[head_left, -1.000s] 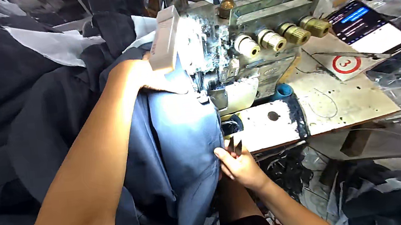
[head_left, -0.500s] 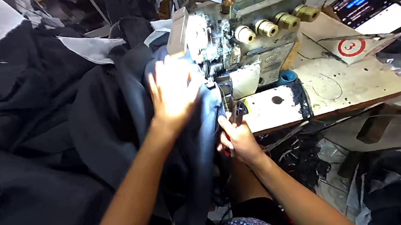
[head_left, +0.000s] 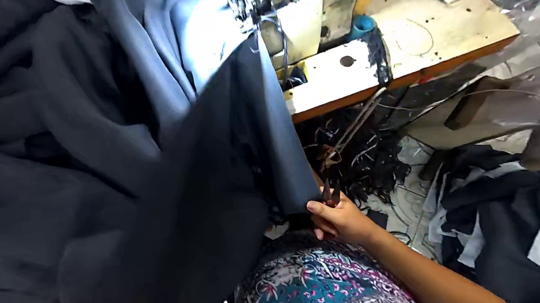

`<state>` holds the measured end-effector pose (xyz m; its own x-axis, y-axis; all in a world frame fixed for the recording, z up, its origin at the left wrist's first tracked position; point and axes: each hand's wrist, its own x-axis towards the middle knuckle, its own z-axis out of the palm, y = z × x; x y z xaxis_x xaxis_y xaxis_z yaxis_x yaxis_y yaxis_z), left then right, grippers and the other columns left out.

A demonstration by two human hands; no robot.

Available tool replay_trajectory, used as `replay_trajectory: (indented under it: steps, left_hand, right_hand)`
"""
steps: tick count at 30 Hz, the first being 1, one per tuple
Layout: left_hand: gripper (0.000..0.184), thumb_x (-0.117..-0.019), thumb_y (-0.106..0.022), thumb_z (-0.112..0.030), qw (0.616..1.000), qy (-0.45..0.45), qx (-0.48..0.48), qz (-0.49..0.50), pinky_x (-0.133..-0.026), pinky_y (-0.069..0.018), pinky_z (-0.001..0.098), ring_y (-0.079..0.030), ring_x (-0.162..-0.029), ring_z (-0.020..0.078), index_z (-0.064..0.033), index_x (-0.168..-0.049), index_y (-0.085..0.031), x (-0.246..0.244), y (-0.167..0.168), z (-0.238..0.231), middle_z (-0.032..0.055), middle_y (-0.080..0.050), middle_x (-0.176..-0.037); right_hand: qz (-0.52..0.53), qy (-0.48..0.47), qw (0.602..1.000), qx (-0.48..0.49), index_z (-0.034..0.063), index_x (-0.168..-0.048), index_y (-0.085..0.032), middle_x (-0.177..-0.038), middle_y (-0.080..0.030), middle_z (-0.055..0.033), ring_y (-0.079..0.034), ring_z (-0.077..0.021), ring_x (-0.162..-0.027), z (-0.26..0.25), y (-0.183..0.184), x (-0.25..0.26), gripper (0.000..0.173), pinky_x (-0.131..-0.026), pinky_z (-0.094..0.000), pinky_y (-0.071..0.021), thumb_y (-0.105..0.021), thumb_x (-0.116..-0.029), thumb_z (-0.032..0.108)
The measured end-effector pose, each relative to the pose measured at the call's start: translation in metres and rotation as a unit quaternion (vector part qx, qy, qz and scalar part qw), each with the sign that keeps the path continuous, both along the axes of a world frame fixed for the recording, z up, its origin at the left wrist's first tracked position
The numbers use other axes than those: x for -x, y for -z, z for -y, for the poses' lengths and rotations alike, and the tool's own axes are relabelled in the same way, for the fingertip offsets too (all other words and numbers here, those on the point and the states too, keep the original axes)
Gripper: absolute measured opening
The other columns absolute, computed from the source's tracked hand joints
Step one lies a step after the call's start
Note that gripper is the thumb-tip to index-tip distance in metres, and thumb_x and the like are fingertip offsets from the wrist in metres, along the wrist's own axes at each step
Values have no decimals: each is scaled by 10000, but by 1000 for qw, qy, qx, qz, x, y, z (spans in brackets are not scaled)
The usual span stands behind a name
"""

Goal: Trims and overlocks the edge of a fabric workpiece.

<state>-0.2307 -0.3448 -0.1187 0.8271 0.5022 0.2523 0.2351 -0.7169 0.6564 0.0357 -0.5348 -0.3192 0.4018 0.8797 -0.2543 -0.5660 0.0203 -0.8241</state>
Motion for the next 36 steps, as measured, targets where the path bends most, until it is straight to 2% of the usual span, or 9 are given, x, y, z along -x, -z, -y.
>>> replay_trajectory:
  steps: [6, 10, 12, 15, 19, 23, 25, 29, 36]
  left_hand:
    - [424, -801, -681, -130, 940, 208, -226, -151, -412, -494, 378, -609, -454, 236, -24, -1210, -693, -103, 93, 74, 50, -625, -604]
    - [427, -805, -655, -69, 912, 204, -303, -188, -363, -446, 340, -553, -382, 218, -24, -1226, -708, -114, 124, 89, 61, -571, -546]
    - [447, -815, -668, -76, 897, 227, -305, -224, -370, -455, 333, -568, -393, 218, -12, -1256, -690, -117, 121, 91, 72, -592, -573]
    - [439, -869, -714, -139, 887, 314, -156, -300, -469, -544, 441, -675, -534, 291, -6, -1279, -637, -129, 100, 72, 122, -676, -707]
    - [240, -978, -639, -277, 947, 250, -127, -158, -734, -611, 505, -733, -858, 246, -99, -1089, -756, -186, 61, -19, 78, -745, -961]
    - [819, -989, -444, -669, 951, 31, -207, -227, -1059, -426, 660, -518, -1362, 418, -66, -1543, -429, -265, 33, -118, 224, -487, -1519]
    - [1070, -868, -504, -818, 938, 8, -182, -296, -1057, -410, 692, -439, -1428, 434, -73, -1608, -300, -289, 30, -156, 240, -339, -1615]
    - [1326, -741, -767, -714, 925, 44, -131, -354, -1204, -253, 612, -210, -1535, 466, 72, -1605, -140, -318, 15, -192, 342, -146, -1650]
    - [1253, -833, -748, -643, 906, 15, -158, -392, -1168, -259, 677, -293, -1495, 499, 80, -1604, -74, -364, 13, -243, 359, -185, -1632]
  right_hand:
    - [57, 22, 998, 2, 191, -1006, -544, -578, -534, 156, -486, 39, -446, 4, -23, 16, 228, -454, -152, -466, -329, -1082, 183]
    - [116, 35, 992, 21, 197, -980, -562, -660, -538, 178, -443, 90, -483, 8, -28, 17, 241, -450, -104, -399, -351, -1093, 227]
    - [166, 35, 985, 14, 151, -1018, -606, -771, -608, 169, -561, 95, -617, 8, -24, 13, 214, -561, -114, -499, -425, -1086, 243]
    - [206, 44, 978, 13, 76, -1039, -660, -856, -673, 137, -636, 87, -769, 5, -19, 12, 155, -713, -136, -550, -541, -1035, 174]
    - [162, 28, 986, 40, 107, -962, -657, -756, -652, 124, -609, 55, -612, 4, -17, 10, 128, -561, -158, -544, -539, -1012, 120]
    - [81, 15, 996, 16, 171, -960, -632, -712, -661, 124, -566, 35, -508, -7, -18, 0, 124, -466, -164, -502, -526, -1017, 142]
    - [83, 22, 996, 7, 185, -942, -633, -676, -639, 125, -543, 34, -485, -19, -17, -12, 134, -455, -165, -489, -526, -1016, 152]
    - [98, 37, 994, -10, 192, -914, -613, -640, -615, 142, -525, 47, -467, -51, -13, -36, 161, -449, -148, -475, -511, -1016, 121]
    - [139, 83, 987, 4, 184, -841, -571, -572, -534, 145, -479, 39, -425, -108, -25, -79, 174, -423, -155, -456, -537, -990, 102]
